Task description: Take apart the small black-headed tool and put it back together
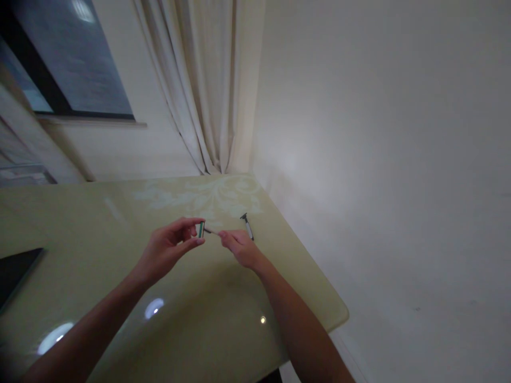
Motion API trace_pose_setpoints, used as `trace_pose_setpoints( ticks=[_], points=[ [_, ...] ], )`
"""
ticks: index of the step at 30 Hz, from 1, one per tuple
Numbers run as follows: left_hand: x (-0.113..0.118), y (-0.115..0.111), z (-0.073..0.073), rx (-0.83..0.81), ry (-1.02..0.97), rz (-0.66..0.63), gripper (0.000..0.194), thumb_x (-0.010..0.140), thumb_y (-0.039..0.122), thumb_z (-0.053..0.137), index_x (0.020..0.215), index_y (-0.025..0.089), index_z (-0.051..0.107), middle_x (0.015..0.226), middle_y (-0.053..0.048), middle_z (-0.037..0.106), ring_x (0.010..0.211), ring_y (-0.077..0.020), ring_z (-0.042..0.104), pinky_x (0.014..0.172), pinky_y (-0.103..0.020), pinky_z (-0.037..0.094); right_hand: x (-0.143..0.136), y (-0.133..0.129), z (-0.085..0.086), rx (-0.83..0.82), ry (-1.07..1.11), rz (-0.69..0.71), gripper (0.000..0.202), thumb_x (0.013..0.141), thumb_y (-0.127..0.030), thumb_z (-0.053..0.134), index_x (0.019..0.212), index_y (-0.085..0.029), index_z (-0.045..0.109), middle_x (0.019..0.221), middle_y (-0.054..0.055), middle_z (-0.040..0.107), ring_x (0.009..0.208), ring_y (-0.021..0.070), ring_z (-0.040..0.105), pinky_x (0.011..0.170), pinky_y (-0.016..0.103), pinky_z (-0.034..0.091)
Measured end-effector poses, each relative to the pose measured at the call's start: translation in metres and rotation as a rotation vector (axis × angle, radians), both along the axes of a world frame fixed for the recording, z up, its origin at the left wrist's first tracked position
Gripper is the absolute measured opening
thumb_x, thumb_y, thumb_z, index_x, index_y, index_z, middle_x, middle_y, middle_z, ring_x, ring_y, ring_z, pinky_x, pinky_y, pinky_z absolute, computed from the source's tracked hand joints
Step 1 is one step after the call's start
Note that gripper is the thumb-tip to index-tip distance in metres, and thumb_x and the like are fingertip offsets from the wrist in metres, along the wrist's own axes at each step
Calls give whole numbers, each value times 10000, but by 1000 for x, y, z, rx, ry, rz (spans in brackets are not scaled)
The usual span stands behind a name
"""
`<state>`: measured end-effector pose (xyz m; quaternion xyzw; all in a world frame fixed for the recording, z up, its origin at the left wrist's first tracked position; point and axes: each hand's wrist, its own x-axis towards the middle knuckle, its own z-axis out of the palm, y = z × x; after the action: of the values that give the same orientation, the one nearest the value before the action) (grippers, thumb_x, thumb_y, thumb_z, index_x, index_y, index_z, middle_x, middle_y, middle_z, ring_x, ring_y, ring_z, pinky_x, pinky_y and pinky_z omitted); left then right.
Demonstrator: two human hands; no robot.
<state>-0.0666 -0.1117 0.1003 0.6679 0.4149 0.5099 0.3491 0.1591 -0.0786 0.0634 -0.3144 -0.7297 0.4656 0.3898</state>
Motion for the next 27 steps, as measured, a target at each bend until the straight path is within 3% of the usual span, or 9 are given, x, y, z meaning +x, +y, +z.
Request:
trace_pose_setpoints(
  ticks=[2, 7, 12, 17, 27],
  points=[
    [0, 0, -1, -11, -6, -7, 407, 815, 358, 836, 1193, 230, 758, 816, 7, 633, 655, -106, 546, 603, -233, 452, 1, 0, 2, -5, 17, -28, 607, 1029, -652, 448, 617, -206, 428, 538, -58, 345, 504, 99, 286, 516, 286, 209],
    [1, -1, 1, -13, -22, -27, 411, 810, 352, 842, 1196, 237, 759, 819, 8, 635, 656, -103, 541, 607, -230, 456, -1, -5, 5, -28, 10, 88, 615, 1034, -650, 442, 613, -202, 439, 533, -59, 345, 497, 97, 297, 509, 284, 222],
    [1, -1, 1, -17, -19, -29, 403, 814, 354, 841, 1191, 237, 762, 809, 11, 622, 656, -101, 534, 606, -229, 450, -1, -4, 7, -31, 0, 26, 640, 1021, -687, 426, 594, -210, 411, 522, -63, 325, 490, 98, 284, 504, 287, 215],
    [0, -2, 1, -15, -28, -42, 404, 821, 363, 838, 1195, 232, 759, 803, 8, 618, 666, -109, 536, 613, -237, 456, -2, -6, 7, -32, 0, 90, 637, 1025, -680, 423, 598, -207, 434, 519, -56, 349, 490, 103, 304, 505, 287, 225],
    [1, -3, 4, 3, -5, -44, 394, 834, 355, 832, 1204, 243, 755, 819, 8, 618, 682, -111, 548, 623, -233, 464, -2, -7, 6, -43, -5, 90, 635, 1027, -676, 427, 601, -205, 431, 528, -55, 347, 502, 103, 303, 511, 285, 225]
  ],
)
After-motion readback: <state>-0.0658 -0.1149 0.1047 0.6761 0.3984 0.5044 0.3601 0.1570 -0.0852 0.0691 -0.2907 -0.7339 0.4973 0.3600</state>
